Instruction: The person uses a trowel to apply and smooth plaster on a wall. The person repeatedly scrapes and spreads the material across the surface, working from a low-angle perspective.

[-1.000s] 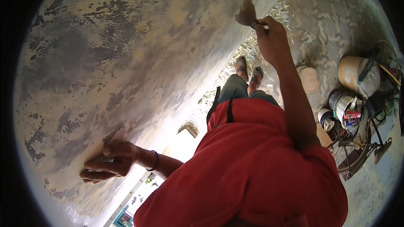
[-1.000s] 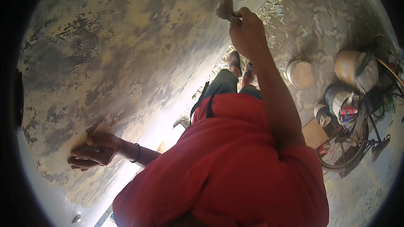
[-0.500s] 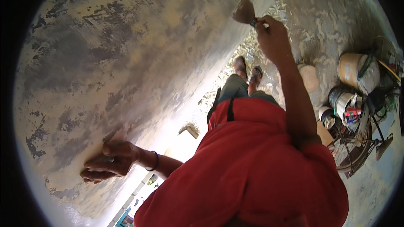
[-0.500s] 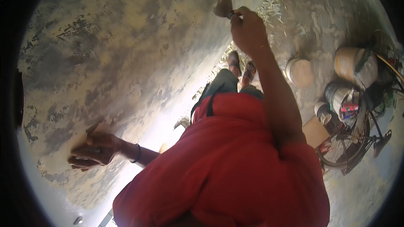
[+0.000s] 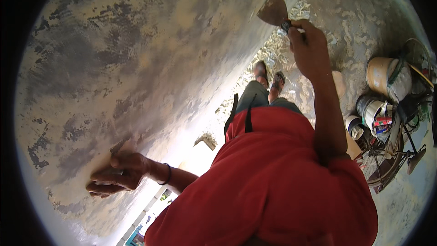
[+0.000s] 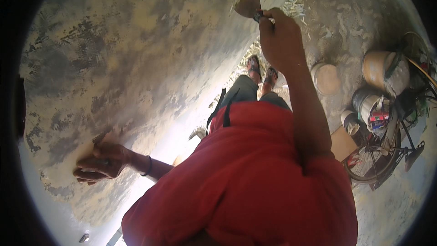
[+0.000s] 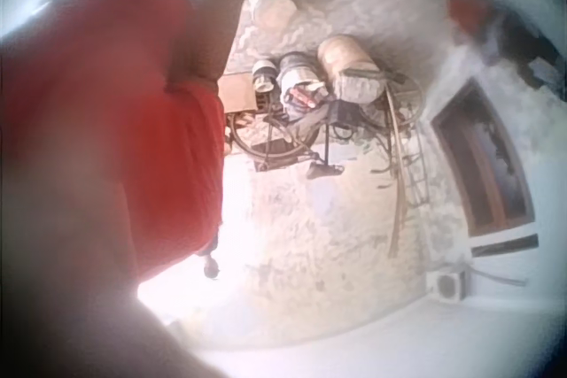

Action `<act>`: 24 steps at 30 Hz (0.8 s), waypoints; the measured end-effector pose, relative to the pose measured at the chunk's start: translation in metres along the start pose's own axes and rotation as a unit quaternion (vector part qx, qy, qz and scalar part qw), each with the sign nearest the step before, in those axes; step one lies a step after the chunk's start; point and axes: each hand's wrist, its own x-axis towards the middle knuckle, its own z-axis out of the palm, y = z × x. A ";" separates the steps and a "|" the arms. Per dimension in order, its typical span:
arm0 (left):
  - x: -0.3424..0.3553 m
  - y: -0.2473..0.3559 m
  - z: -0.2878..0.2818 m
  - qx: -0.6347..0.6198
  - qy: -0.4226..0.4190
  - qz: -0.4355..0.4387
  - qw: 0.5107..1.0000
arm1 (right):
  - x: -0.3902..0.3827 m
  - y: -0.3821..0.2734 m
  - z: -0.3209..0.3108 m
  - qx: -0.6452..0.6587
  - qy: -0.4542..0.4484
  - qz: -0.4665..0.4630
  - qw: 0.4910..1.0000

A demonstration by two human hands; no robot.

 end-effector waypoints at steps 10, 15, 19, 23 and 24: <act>0.005 0.007 0.002 -0.005 0.008 -0.007 1.000 | 0.007 -0.007 0.009 -0.071 -0.033 0.020 0.997; 0.009 0.014 0.005 0.004 0.004 0.001 1.000 | 0.006 0.014 0.038 -0.101 -0.013 -0.021 0.995; 0.009 0.009 0.002 0.013 0.004 0.020 1.000 | 0.004 0.027 0.034 -0.117 0.002 -0.041 0.992; 0.006 0.004 -0.001 0.017 0.001 0.020 1.000 | -0.003 -0.026 -0.004 -0.048 -0.033 0.067 0.996; 0.004 0.003 -0.002 0.019 0.001 0.021 1.000 | -0.002 -0.018 0.012 -0.075 -0.040 0.062 0.994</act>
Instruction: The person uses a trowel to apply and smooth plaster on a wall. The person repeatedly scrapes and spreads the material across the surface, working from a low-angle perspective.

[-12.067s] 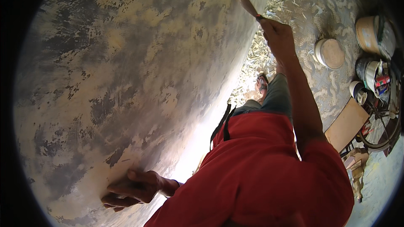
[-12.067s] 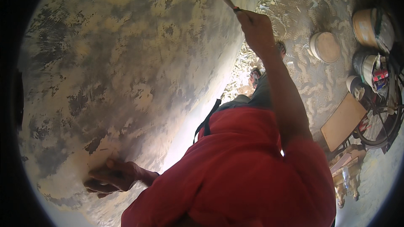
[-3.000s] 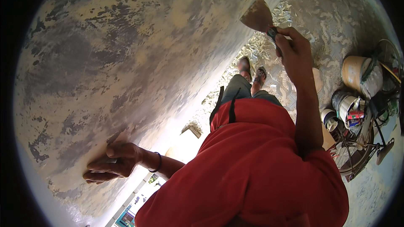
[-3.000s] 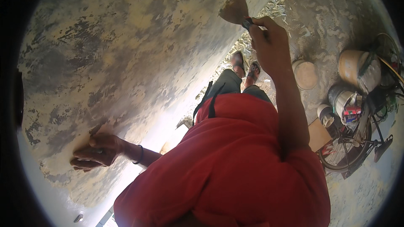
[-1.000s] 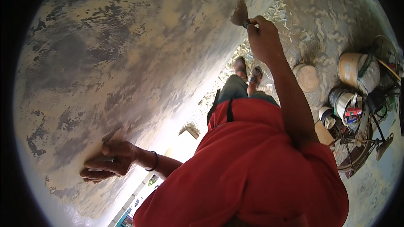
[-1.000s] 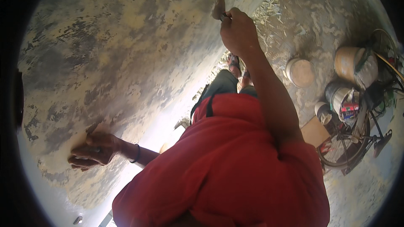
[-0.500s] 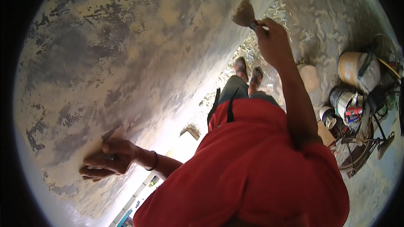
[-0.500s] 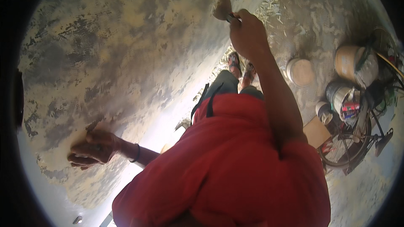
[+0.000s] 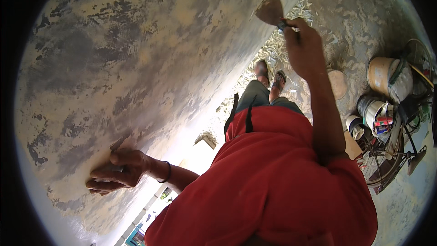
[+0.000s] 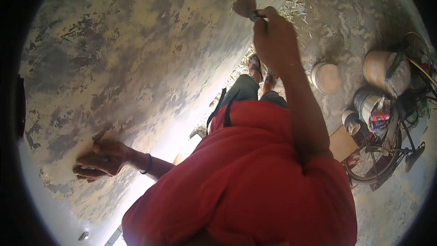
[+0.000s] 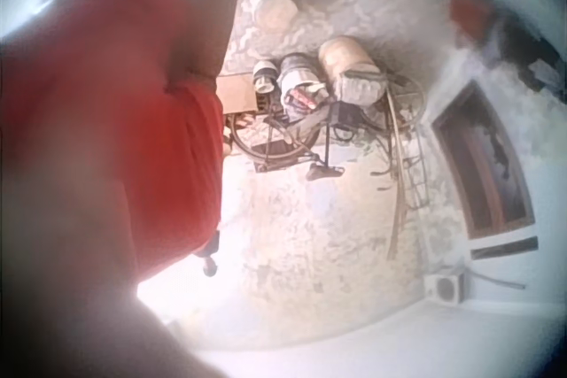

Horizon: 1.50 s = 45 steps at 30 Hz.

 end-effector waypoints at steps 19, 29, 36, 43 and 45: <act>0.002 0.007 0.002 -0.002 -0.004 -0.015 1.000 | 0.002 0.025 0.018 -0.035 -0.002 -0.050 0.998; 0.004 0.004 -0.001 -0.064 -0.039 -0.037 0.997 | 0.016 0.030 0.029 -0.034 0.031 -0.067 0.997; 0.000 0.013 0.006 -0.035 -0.016 -0.013 0.999 | 0.014 0.039 0.038 -0.028 0.004 -0.061 0.998; 0.005 0.004 -0.004 -0.045 -0.035 -0.041 0.998 | -0.004 0.021 0.011 -0.034 -0.007 -0.016 0.999; -0.001 0.003 -0.004 -0.056 -0.037 -0.038 0.997 | -0.013 0.013 0.009 -0.022 -0.011 -0.019 1.000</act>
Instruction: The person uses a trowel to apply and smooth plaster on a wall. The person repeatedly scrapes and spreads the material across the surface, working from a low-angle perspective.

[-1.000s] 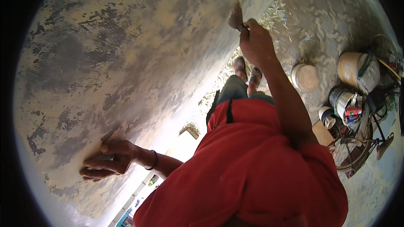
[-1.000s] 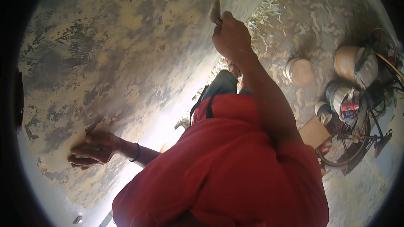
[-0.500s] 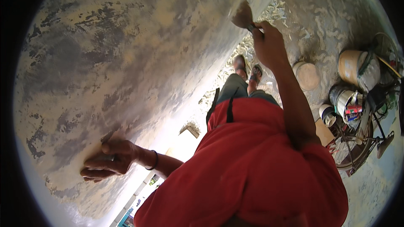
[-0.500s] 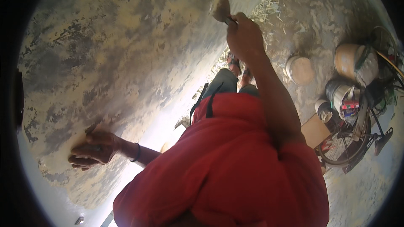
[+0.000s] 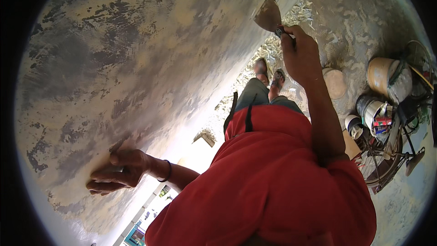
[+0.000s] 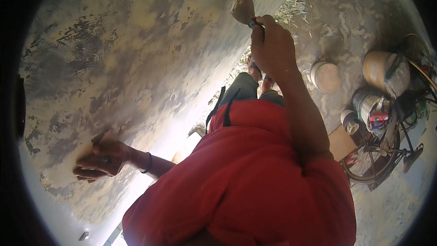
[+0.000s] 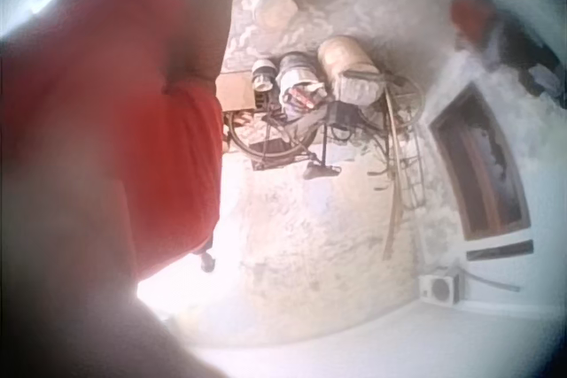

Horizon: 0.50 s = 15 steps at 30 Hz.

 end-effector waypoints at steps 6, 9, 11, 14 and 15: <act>0.007 0.008 0.010 0.055 0.026 0.044 0.997 | 0.024 0.016 0.038 -0.010 0.030 -0.017 0.999; 0.008 0.010 0.005 0.106 0.017 0.061 0.992 | 0.029 0.035 0.029 0.089 -0.013 0.013 0.996; 0.012 0.010 -0.001 0.129 -0.004 0.062 0.990 | 0.027 0.032 0.020 0.185 -0.098 0.085 0.974; 0.008 0.012 0.000 0.142 -0.018 0.047 0.989 | 0.016 0.025 0.025 0.206 -0.069 0.082 0.973; 0.006 0.013 0.002 0.138 -0.017 0.041 0.989 | 0.014 0.022 0.029 0.207 -0.050 0.086 0.973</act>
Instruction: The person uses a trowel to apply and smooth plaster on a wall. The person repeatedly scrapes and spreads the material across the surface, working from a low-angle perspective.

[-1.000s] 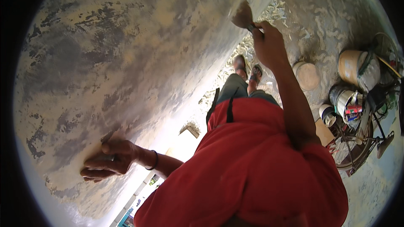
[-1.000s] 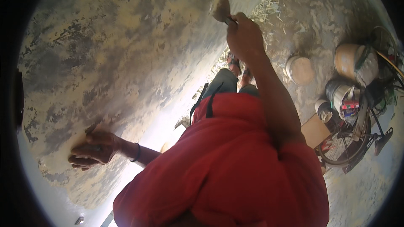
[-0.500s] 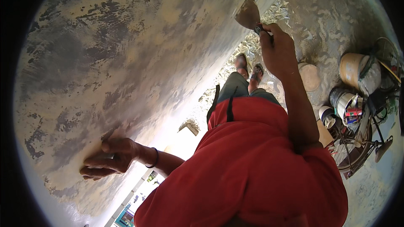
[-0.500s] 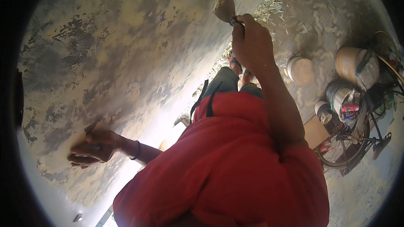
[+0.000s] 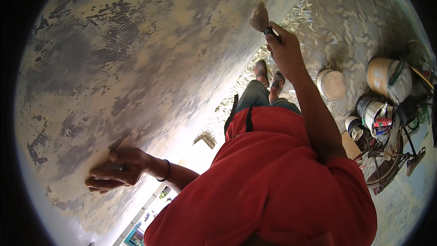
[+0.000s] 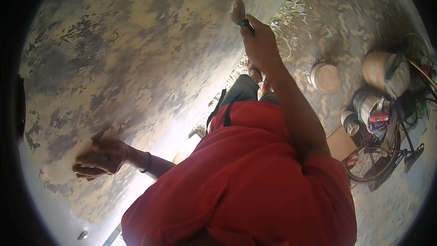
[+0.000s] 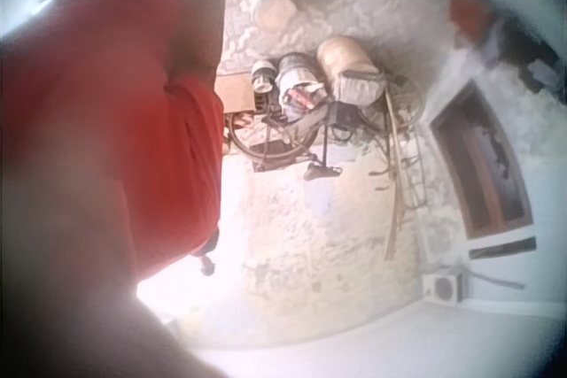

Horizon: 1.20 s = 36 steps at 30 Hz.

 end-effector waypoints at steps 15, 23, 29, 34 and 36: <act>-0.002 -0.013 0.004 -0.085 0.048 -0.008 0.995 | -0.005 -0.017 -0.018 -0.114 0.050 -0.106 0.987; -0.002 -0.006 0.007 -0.089 0.030 -0.011 0.995 | 0.014 -0.006 -0.012 -0.130 0.068 -0.107 0.983; 0.001 -0.008 0.003 -0.135 0.021 -0.025 0.990 | 0.019 -0.014 -0.019 -0.073 0.066 -0.079 0.992; 0.003 -0.009 0.008 -0.157 0.048 -0.033 0.986 | 0.033 -0.011 -0.022 -0.116 0.063 -0.073 0.989; -0.008 -0.010 0.008 -0.127 0.046 -0.022 0.991 | 0.016 -0.031 -0.033 -0.100 0.051 -0.050 0.992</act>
